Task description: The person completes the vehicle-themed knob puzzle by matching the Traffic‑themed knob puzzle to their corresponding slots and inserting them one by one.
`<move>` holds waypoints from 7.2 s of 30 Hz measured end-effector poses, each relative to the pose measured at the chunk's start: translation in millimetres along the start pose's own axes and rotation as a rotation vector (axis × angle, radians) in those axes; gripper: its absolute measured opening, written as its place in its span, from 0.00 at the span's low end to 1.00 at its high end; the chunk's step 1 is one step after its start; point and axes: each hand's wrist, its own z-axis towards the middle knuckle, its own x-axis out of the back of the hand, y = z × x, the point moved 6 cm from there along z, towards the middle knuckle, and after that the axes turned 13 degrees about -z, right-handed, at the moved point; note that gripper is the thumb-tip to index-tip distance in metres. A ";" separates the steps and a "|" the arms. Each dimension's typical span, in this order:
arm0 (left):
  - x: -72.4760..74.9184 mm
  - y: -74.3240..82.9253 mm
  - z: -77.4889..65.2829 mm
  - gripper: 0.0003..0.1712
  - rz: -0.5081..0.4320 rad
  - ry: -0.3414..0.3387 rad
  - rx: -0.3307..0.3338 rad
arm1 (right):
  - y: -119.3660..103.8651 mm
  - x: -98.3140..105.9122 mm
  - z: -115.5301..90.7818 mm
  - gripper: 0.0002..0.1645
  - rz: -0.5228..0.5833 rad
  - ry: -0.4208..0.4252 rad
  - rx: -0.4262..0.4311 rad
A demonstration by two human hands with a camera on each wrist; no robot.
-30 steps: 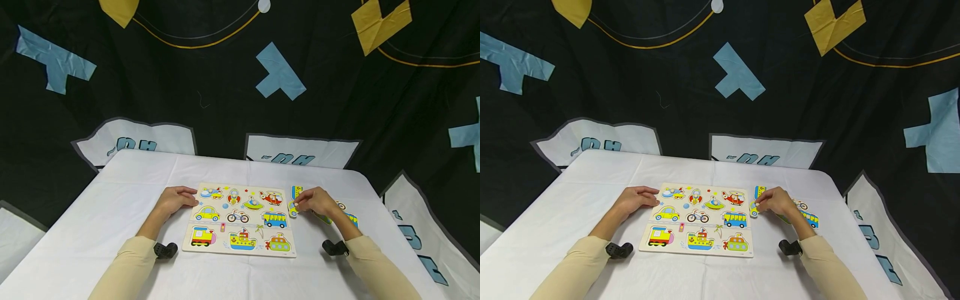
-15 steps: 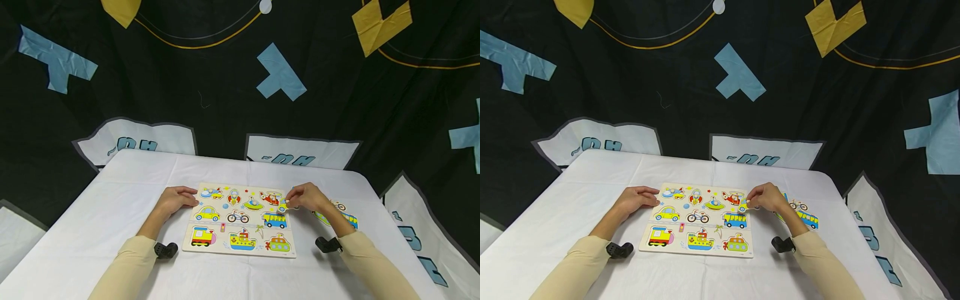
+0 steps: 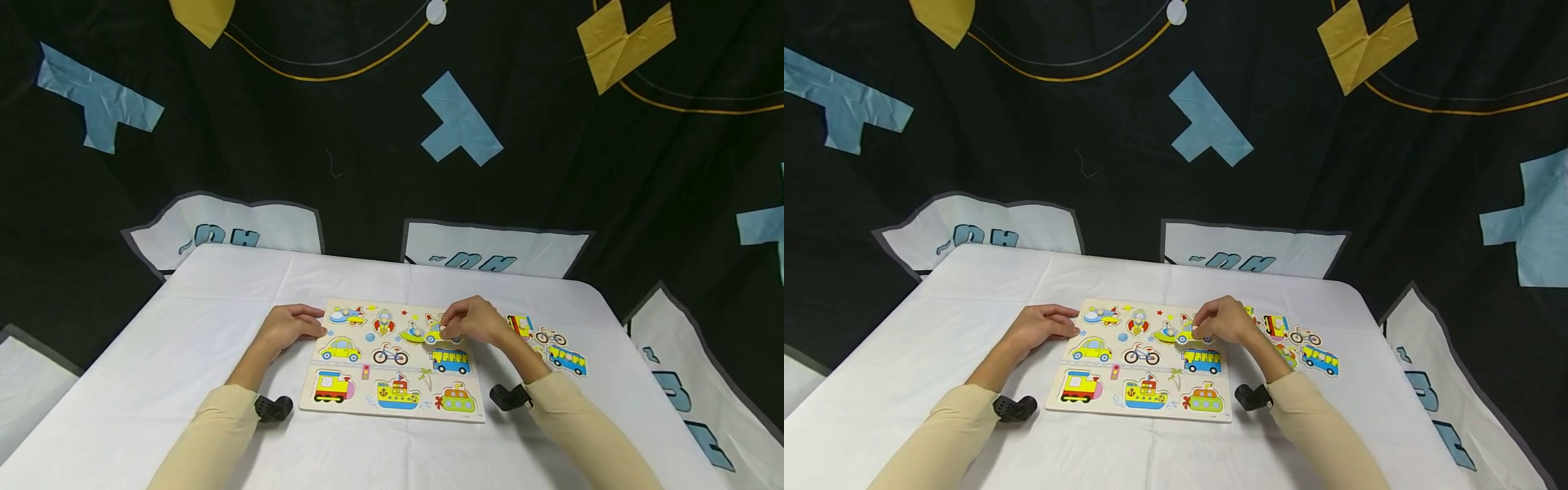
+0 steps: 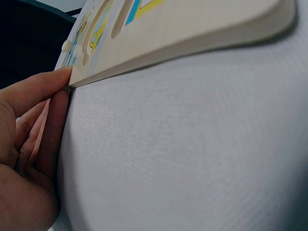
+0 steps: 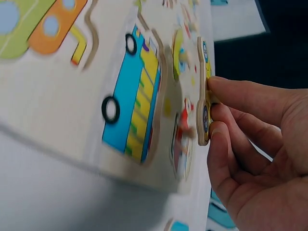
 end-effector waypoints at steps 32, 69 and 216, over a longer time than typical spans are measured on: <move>-1.6 -2.2 2.1 0.26 -0.033 -0.006 0.002 | -114.6 -83.3 27.0 0.08 0.004 -0.105 0.199; 0.7 2.9 -2.0 0.27 -0.020 -0.024 -0.033 | -144.2 -114.3 34.0 0.09 0.019 -0.110 0.168; -0.5 -1.5 0.7 0.26 -0.004 0.005 -0.003 | 139.2 80.3 -59.0 0.23 -0.001 0.125 -0.302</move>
